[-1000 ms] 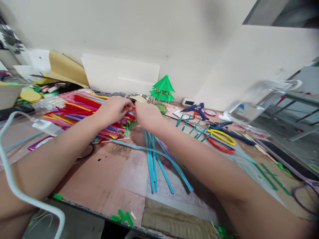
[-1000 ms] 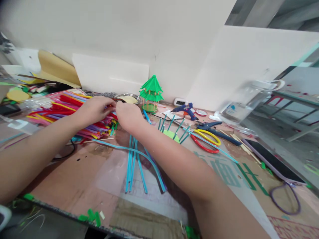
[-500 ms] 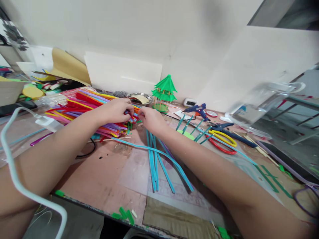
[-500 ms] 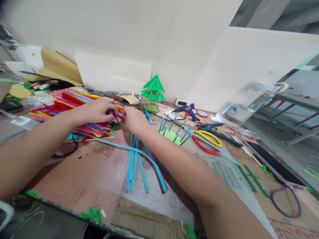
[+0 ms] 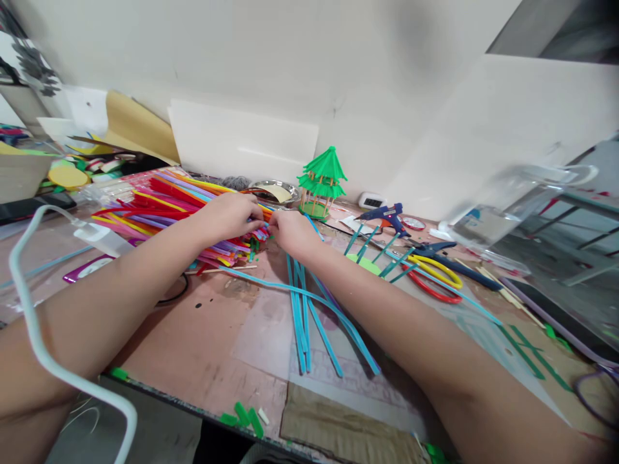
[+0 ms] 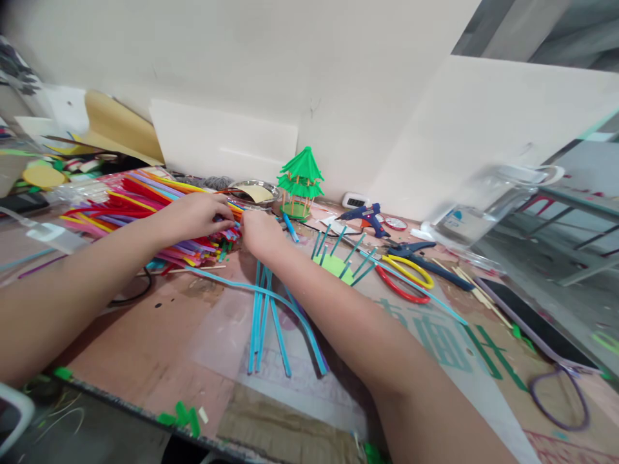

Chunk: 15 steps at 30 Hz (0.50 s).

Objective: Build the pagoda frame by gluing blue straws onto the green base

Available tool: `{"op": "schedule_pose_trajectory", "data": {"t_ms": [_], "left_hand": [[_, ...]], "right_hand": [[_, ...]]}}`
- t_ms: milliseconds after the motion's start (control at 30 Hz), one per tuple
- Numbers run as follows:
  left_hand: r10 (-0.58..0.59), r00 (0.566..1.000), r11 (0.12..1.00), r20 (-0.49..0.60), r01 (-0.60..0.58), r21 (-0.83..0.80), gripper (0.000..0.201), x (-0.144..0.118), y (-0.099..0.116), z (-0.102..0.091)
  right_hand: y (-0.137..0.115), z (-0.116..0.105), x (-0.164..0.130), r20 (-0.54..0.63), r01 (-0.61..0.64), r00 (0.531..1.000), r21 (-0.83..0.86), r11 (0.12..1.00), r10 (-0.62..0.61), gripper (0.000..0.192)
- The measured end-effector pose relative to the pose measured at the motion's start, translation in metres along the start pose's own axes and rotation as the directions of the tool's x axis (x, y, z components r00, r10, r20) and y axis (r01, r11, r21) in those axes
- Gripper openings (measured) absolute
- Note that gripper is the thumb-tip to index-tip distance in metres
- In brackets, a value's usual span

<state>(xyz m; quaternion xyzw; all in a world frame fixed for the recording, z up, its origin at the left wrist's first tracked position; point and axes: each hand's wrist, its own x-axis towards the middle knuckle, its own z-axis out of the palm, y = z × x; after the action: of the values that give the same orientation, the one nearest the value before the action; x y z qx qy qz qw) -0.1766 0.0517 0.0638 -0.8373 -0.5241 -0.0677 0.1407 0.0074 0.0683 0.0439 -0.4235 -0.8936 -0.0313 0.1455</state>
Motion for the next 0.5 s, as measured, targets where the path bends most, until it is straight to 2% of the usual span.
{"op": "schedule_pose_trajectory", "data": {"t_ms": [200,300,400,500], "left_hand": [[0.0,1.0,1.0,0.009,0.0,0.02,0.034,0.0,-0.005,0.003],[-0.013,1.0,0.999,0.011,0.013,0.03,0.035,0.0,-0.003,0.002],[-0.026,1.0,0.999,0.012,0.025,0.045,0.036,-0.001,0.0,0.001],[-0.036,0.999,0.997,0.011,0.035,0.064,0.036,-0.001,0.005,-0.002]], "right_hand": [[-0.012,-0.013,-0.007,-0.039,0.04,0.998,-0.068,0.997,-0.043,0.033],[-0.018,-0.028,-0.023,-0.045,0.08,0.995,-0.129,0.988,-0.086,0.033],[-0.019,-0.048,-0.061,-0.039,0.137,0.988,-0.263,0.955,-0.153,0.029],[-0.009,-0.067,-0.119,-0.022,0.228,0.968,-0.338,0.913,-0.25,0.025]]}}
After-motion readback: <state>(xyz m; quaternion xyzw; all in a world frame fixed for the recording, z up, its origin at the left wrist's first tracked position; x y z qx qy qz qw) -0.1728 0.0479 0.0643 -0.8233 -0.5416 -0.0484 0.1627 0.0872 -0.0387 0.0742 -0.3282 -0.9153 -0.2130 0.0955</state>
